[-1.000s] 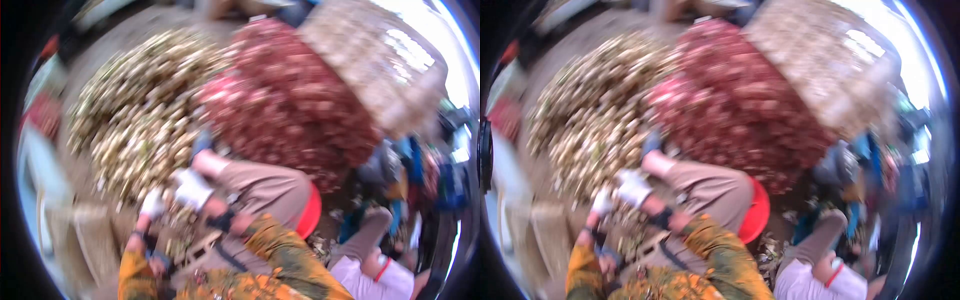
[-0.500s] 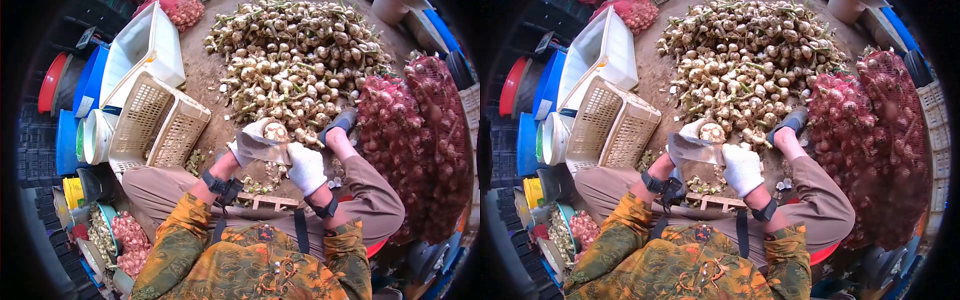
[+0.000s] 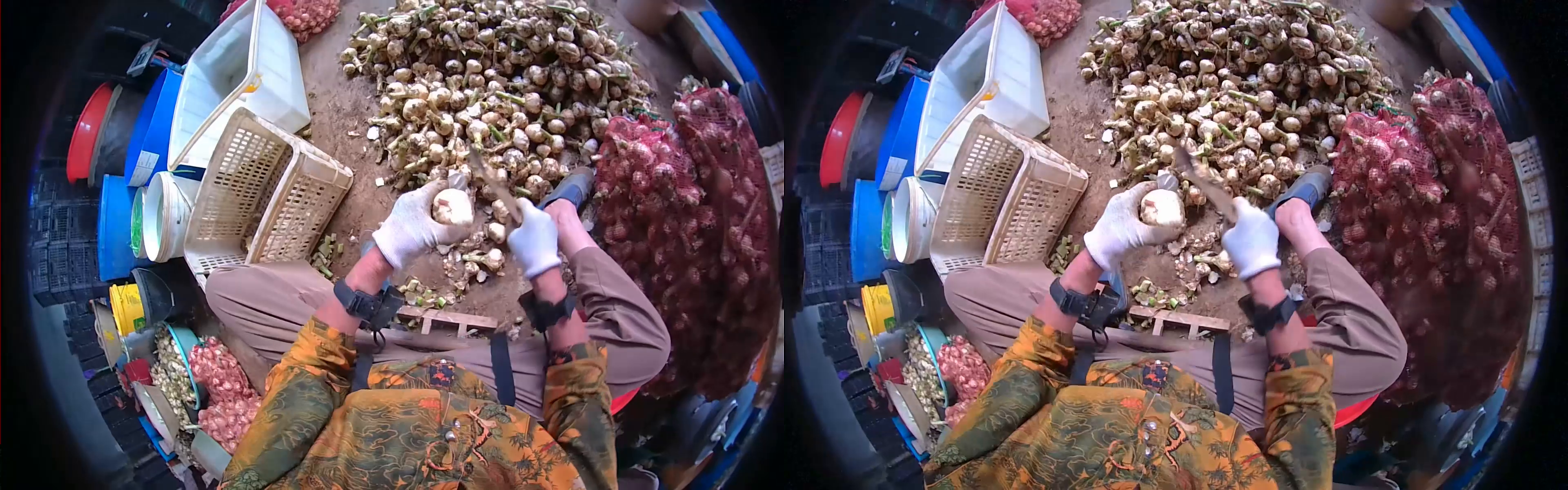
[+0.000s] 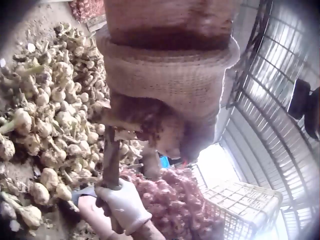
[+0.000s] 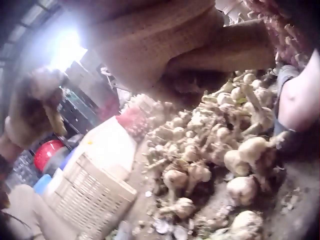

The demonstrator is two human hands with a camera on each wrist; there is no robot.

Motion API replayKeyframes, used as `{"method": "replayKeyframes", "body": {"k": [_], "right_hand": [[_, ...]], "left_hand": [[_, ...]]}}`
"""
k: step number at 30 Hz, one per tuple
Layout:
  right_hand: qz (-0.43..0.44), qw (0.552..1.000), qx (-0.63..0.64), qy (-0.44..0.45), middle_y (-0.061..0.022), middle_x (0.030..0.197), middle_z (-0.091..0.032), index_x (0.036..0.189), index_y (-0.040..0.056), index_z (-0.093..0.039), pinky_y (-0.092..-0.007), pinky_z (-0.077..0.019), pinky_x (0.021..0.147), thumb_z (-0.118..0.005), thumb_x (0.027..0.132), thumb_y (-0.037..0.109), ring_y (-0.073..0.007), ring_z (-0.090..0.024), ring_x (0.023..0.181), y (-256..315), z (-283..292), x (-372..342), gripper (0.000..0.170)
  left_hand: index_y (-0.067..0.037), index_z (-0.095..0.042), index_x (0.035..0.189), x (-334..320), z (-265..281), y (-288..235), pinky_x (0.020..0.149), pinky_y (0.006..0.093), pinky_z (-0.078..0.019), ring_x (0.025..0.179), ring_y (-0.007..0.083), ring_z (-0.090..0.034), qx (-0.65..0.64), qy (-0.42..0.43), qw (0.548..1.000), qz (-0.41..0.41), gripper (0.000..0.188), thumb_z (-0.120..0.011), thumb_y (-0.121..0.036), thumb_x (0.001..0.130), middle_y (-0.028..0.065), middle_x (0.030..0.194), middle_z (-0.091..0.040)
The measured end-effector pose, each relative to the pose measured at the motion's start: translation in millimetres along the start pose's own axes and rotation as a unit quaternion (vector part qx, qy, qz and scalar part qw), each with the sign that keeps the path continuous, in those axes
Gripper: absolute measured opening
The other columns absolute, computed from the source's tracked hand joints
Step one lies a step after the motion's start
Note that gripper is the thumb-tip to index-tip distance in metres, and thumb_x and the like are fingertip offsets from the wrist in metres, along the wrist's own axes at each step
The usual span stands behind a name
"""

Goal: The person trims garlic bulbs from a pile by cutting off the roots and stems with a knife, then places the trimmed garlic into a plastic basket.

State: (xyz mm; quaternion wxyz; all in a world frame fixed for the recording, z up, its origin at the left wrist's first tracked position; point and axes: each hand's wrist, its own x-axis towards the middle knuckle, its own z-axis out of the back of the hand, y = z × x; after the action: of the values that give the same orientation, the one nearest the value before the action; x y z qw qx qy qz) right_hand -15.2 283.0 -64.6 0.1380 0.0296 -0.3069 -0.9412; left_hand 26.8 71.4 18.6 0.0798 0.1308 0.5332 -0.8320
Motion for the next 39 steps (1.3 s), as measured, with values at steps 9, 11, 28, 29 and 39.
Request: {"method": "replayKeyframes", "body": {"k": [9, 11, 28, 29, 39], "right_hand": [[-0.075, 0.994, -0.044, 0.073, -0.0191, 0.078, -0.067, 0.086, 0.0054, -0.064, -0.0458, -0.0514, 0.067, -0.065, 0.078, 0.017, -0.0359, -0.066, 0.077, -21, -3, 0, 0.014], [-0.056, 0.995, 0.077, -0.01, -0.0179, 0.076, -0.066, 0.088, 0.0055, -0.065, -0.0408, -0.0511, 0.064, -0.069, 0.077, 0.015, -0.032, -0.067, 0.074, -26, -8, 0, 0.015], [-0.186, 0.894, 0.358, 0.193, -0.0021, 0.063, -0.06, 0.083, 0.004, -0.063, -0.0249, -0.0429, 0.048, -0.06, 0.077, 0.009, -0.0091, -0.055, 0.051, -14, -6, -6, 0.009], [-0.173, 0.886, 0.4, 0.157, -0.0021, 0.064, -0.059, 0.084, 0.0034, -0.062, -0.0242, -0.043, 0.048, -0.06, 0.078, 0.007, -0.0097, -0.055, 0.051, -9, -4, 1, 0.008], [-0.156, 0.913, 0.358, 0.12, -0.0007, 0.066, -0.06, 0.089, 0.0021, -0.063, -0.0221, -0.041, 0.049, -0.062, 0.081, 0.009, -0.0073, -0.055, 0.055, -15, -4, -2, 0.011]], "left_hand": [[-0.002, -0.054, 0.118, -3, -4, 6, 0.086, 0.0258, -0.0475, 0.093, 0.0119, -0.059, -0.275, 0.009, 0.961, 0.011, 0.06, -0.08, -0.013, 0.065, 0.0031, 0.102, -0.062], [-0.004, -0.055, 0.108, -3, -5, 8, 0.078, 0.0262, -0.047, 0.08, 0.0119, -0.057, -0.432, -0.003, 0.901, 0.04, 0.041, -0.075, -0.01, 0.073, 0.0013, 0.087, -0.058], [-0.001, -0.063, 0.098, 3, 154, 79, 0.082, 0.0374, -0.0535, 0.103, 0.024, -0.061, -0.769, -0.123, 0.559, -0.286, 0.041, -0.047, -0.039, 0.095, 0.0173, 0.106, -0.064], [-0.004, -0.062, 0.097, 22, 156, 117, 0.079, 0.0291, -0.0506, 0.096, 0.0211, -0.061, -0.734, -0.137, 0.628, -0.22, 0.049, -0.043, -0.049, 0.095, 0.0109, 0.103, -0.065], [-0.004, -0.064, 0.094, 107, -132, 259, 0.074, 0.0452, -0.0532, 0.084, 0.0379, -0.064, 0.43, -0.088, 0.885, 0.153, 0.018, -0.057, -0.012, 0.08, 0.0214, 0.103, -0.059]]}}
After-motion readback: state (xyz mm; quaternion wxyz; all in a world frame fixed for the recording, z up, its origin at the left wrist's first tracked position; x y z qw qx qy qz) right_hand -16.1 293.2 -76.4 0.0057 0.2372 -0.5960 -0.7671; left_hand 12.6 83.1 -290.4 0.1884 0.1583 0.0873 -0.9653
